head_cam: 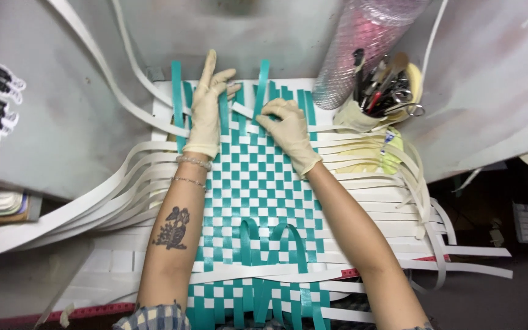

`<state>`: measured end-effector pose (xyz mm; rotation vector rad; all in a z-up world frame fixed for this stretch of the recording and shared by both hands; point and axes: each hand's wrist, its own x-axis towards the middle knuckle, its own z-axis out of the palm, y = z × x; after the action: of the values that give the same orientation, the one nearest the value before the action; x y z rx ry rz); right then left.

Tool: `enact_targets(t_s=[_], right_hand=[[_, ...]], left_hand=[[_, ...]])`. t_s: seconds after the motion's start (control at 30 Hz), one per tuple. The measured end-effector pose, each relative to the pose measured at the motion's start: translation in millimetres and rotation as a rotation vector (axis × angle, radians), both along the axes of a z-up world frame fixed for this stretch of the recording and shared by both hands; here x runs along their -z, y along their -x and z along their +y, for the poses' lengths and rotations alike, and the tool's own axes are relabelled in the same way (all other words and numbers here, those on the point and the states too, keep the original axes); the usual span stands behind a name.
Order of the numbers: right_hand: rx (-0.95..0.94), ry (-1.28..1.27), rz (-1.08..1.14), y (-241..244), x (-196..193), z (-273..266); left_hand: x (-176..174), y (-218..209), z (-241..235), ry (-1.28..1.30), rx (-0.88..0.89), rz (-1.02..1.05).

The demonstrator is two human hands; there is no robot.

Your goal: The person weaves white and teal straps into a checkerboard pattern on a flat surface. They repeatedly interlace the straps by hand, adjusting and tightening the weave to maintain alignment and tension throughout the process.

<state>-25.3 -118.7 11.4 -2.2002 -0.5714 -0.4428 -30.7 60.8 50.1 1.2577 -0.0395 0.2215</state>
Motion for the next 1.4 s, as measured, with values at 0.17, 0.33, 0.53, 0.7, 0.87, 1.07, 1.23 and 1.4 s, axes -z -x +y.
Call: enact_targets(t_s=[0.17,0.33,0.53,0.7,0.87,1.07,1.23,1.4], right_hand=[[-0.02,-0.084,0.077,-3,4,-2],[0.03,-0.134,0.091,-9,16,-4],[0.011,-0.144,0.089,-9,16,-4],[0.015,-0.138,0.13,-9,19,-4],[0.016,-0.053,0.075,-10,16,-6],[0.107,0.025,-0.192,7,-8,0],[-0.015,0.222,-0.347,5,3,15],[-0.081,0.235,-0.28,-6,16,11]], left_hand=[[1,-8,3,-0.016,-0.049,0.14],[67,-43,15,-1.074,-0.302,-0.012],[59,-33,13,-1.099,-0.201,0.057],[29,-8,12,-0.589,-0.128,0.01],[25,-8,10,-0.77,-0.107,0.037],[36,-17,16,-1.04,-0.088,-0.005],[20,-17,36,-1.114,0.005,-0.008],[-22,8,27,-0.704,0.219,0.05]])
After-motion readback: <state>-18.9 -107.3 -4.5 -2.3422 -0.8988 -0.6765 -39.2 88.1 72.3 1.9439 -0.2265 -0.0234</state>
